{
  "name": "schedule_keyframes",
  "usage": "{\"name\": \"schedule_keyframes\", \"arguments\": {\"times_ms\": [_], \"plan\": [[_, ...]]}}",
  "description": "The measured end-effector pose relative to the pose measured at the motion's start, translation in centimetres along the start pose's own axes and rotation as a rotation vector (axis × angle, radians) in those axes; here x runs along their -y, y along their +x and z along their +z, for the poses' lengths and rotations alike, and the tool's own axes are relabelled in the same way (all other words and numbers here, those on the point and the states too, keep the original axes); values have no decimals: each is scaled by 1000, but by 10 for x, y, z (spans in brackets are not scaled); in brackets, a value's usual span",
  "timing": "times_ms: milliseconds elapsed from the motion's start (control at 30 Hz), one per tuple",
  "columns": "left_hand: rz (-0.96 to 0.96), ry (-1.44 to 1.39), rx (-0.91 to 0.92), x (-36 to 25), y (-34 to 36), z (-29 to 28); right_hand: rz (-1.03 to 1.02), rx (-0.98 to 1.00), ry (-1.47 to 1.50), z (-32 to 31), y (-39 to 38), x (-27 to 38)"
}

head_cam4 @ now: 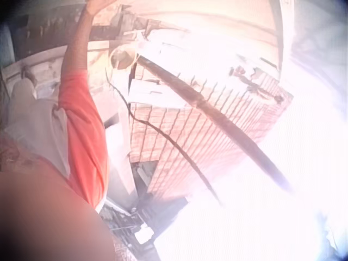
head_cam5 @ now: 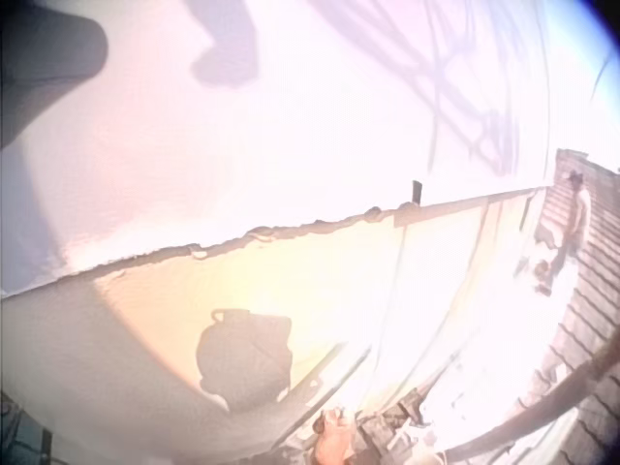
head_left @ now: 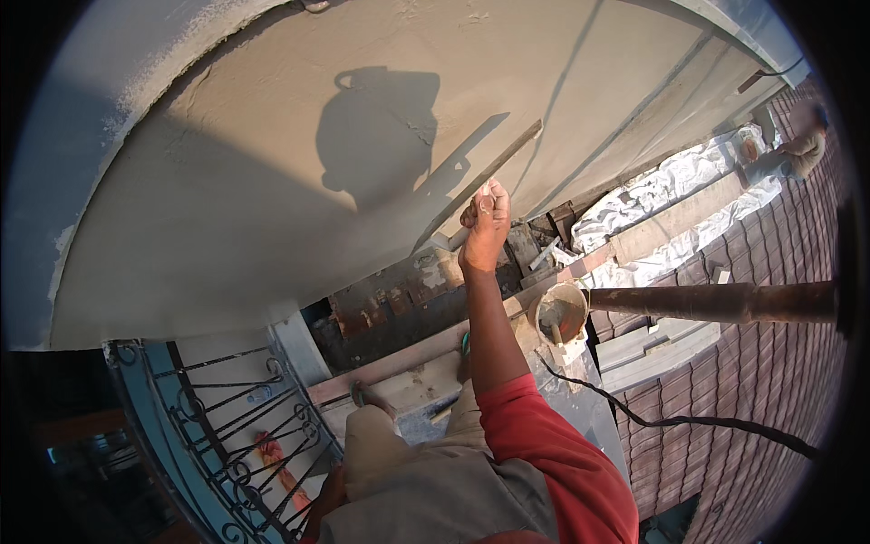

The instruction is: The person applies plaster to a wall using a trowel and a hawk, smoothing the surface in repeated strokes. The person periodically scoops plaster from a bucket onto the hawk and continues spreading it across the wall.

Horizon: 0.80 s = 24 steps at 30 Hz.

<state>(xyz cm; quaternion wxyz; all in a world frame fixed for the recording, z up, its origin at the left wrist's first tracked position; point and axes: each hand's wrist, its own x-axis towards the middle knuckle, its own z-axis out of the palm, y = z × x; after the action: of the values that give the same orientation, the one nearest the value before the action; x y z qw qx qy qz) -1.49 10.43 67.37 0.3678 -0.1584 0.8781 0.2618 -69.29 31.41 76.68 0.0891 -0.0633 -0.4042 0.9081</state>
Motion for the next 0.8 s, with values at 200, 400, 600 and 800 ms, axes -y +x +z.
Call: {"name": "schedule_keyframes", "arguments": {"times_ms": [200,400,600,800], "plan": [[72,-20,-130,-44,18,-8,196,-145,170,-19,45,-51],[-186,-305,-107,-37,3,-12,181,-228,161,15,77,-58],[-445,-505,-76,-38,-2,-6,95,-228,-2,61,54,-42],[-466,-548,-111,-8,-8,-12,-89,-79,-146,122,-12,-43]]}}
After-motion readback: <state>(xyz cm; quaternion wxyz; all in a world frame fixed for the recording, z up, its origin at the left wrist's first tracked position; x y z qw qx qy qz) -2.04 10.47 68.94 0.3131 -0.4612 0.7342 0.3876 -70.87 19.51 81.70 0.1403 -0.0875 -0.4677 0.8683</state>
